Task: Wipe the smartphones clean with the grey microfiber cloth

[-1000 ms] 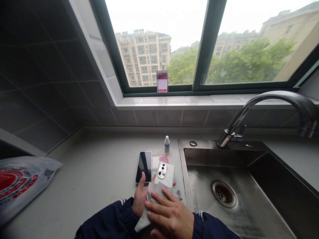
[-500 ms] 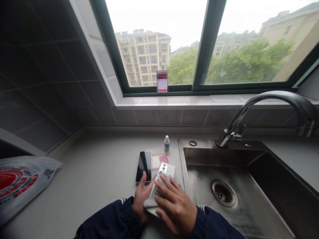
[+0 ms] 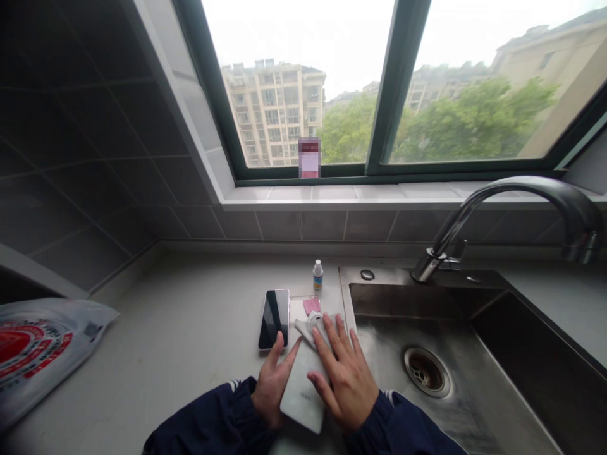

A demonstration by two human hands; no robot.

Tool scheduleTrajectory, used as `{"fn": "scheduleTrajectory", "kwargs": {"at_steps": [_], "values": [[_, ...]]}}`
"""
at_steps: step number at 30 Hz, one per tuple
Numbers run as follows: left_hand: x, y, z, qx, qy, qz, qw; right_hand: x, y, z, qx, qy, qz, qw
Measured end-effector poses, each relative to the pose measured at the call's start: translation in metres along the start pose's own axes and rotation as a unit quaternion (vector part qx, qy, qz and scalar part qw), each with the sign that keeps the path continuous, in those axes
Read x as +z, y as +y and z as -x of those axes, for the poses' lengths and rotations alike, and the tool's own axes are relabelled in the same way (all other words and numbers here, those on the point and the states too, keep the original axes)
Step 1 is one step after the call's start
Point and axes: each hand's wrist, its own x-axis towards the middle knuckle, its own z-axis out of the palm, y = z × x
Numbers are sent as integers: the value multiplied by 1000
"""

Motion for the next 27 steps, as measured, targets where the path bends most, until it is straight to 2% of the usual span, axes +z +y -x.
{"fn": "scheduleTrajectory", "kwargs": {"at_steps": [6, 10, 13, 19, 22, 27], "values": [[-3, -4, 2, -21, 14, -30, 999, -5, 0, -3, 64, 47, 12, 997], [-4, -5, 2, -24, 6, -31, 999, -6, -2, -4, 69, 52, 21, 996], [-3, -3, 1, -8, 10, -17, 1000, -6, -4, -3, 42, 45, 13, 998], [2, -2, -2, 4, 0, 17, 1000, -9, -20, 0, -57, -3, -32, 998], [5, -2, 0, 27, 22, 42, 999, -12, -26, 1, -95, -22, -62, 993], [3, 5, 1, -20, 23, 48, 998, -17, -30, 0, -145, -46, -103, 983]]}}
